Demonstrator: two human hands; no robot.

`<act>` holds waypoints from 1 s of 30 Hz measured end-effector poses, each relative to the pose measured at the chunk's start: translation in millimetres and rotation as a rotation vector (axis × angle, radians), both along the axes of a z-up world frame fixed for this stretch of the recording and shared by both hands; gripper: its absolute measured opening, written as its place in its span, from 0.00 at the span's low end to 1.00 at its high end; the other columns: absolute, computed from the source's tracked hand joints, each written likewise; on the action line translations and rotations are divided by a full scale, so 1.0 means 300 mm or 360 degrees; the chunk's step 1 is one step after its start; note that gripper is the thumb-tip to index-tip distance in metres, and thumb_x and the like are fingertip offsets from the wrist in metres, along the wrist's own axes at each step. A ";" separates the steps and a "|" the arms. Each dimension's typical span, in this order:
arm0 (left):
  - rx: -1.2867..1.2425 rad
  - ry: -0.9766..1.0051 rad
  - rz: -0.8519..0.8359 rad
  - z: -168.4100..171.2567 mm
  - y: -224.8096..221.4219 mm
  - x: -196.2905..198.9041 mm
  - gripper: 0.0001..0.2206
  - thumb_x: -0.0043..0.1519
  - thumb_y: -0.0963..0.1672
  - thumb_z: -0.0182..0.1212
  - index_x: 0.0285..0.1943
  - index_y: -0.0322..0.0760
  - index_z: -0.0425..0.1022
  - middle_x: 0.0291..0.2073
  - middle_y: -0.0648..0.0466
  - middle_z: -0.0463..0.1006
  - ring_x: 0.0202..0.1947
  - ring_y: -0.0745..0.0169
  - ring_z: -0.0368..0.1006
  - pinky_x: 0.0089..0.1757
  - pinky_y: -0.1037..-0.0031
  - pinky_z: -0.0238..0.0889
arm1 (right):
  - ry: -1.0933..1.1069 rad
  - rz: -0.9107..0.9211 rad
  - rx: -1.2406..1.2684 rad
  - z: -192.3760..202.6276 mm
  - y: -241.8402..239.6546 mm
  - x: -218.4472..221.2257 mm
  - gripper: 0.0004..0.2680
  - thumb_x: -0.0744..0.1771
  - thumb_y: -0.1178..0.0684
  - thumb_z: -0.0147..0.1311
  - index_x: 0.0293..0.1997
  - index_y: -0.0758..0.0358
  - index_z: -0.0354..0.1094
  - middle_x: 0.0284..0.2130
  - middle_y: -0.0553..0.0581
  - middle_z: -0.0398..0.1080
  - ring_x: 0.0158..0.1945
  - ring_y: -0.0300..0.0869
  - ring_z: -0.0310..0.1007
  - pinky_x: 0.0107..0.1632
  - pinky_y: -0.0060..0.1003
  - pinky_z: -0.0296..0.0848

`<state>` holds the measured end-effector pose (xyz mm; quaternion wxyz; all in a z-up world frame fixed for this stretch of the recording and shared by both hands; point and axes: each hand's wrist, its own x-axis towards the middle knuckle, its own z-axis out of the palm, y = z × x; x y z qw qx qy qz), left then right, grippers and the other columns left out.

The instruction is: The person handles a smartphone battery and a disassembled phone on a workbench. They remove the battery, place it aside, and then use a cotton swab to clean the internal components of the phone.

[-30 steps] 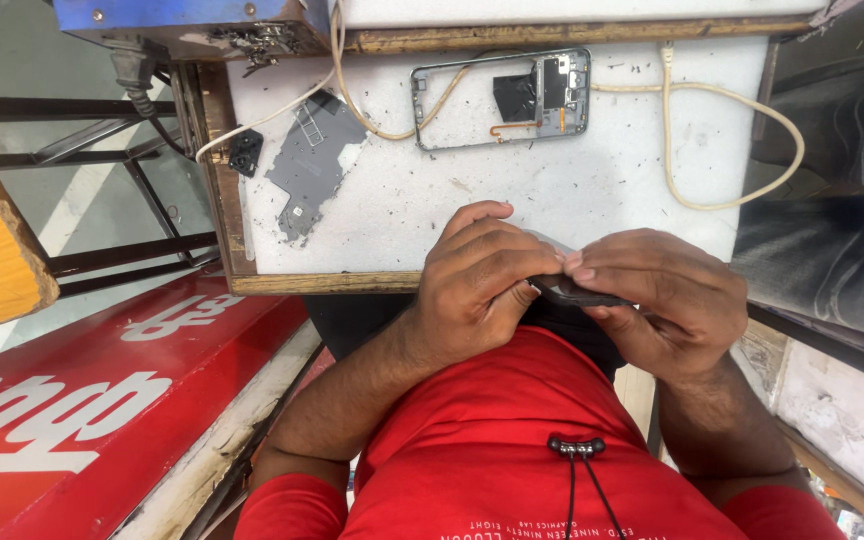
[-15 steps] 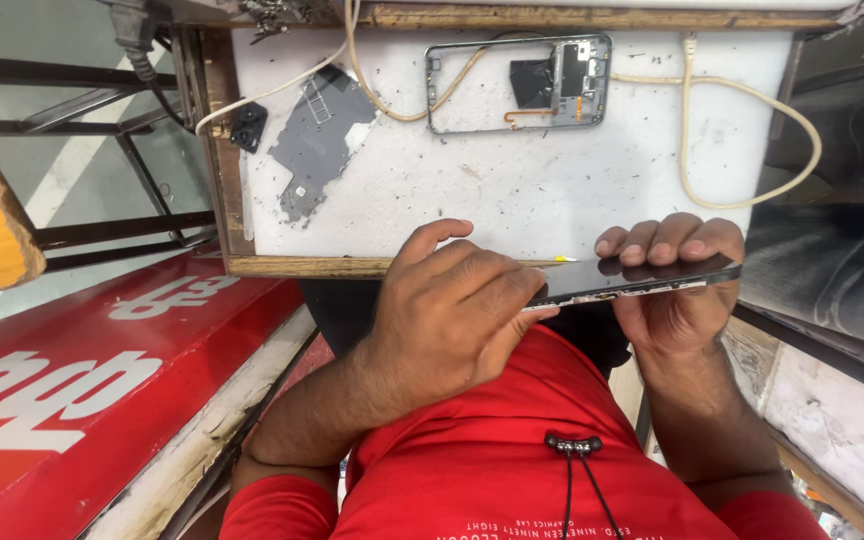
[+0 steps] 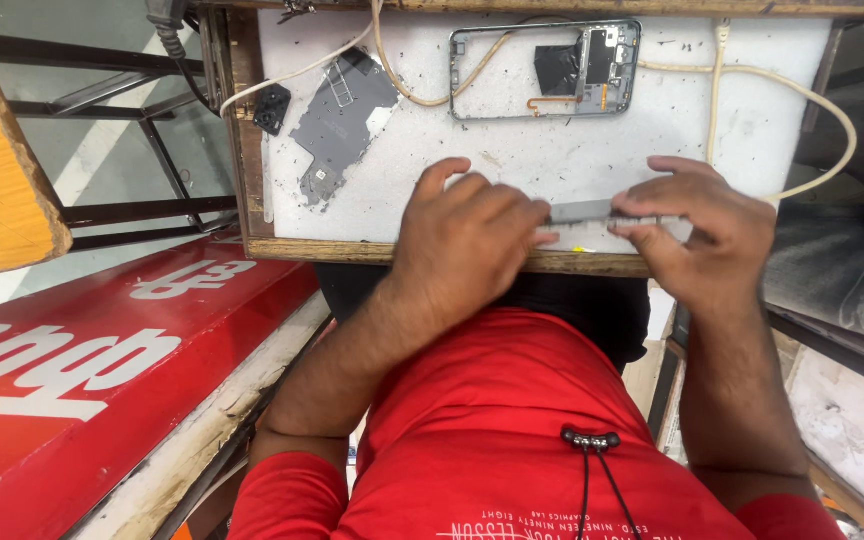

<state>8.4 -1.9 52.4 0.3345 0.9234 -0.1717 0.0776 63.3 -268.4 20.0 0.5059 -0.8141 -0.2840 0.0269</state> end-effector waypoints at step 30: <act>0.0147 0.0149 0.0154 -0.182 -0.114 -0.033 0.07 0.60 0.41 0.68 0.45 0.36 0.78 0.42 0.53 0.74 0.42 0.56 0.69 0.39 0.68 0.69 | -0.0103 -0.0215 -0.0821 -0.060 -0.002 -0.087 0.10 0.70 0.58 0.62 0.59 0.62 0.74 0.64 0.60 0.71 0.74 0.56 0.63 0.76 0.58 0.59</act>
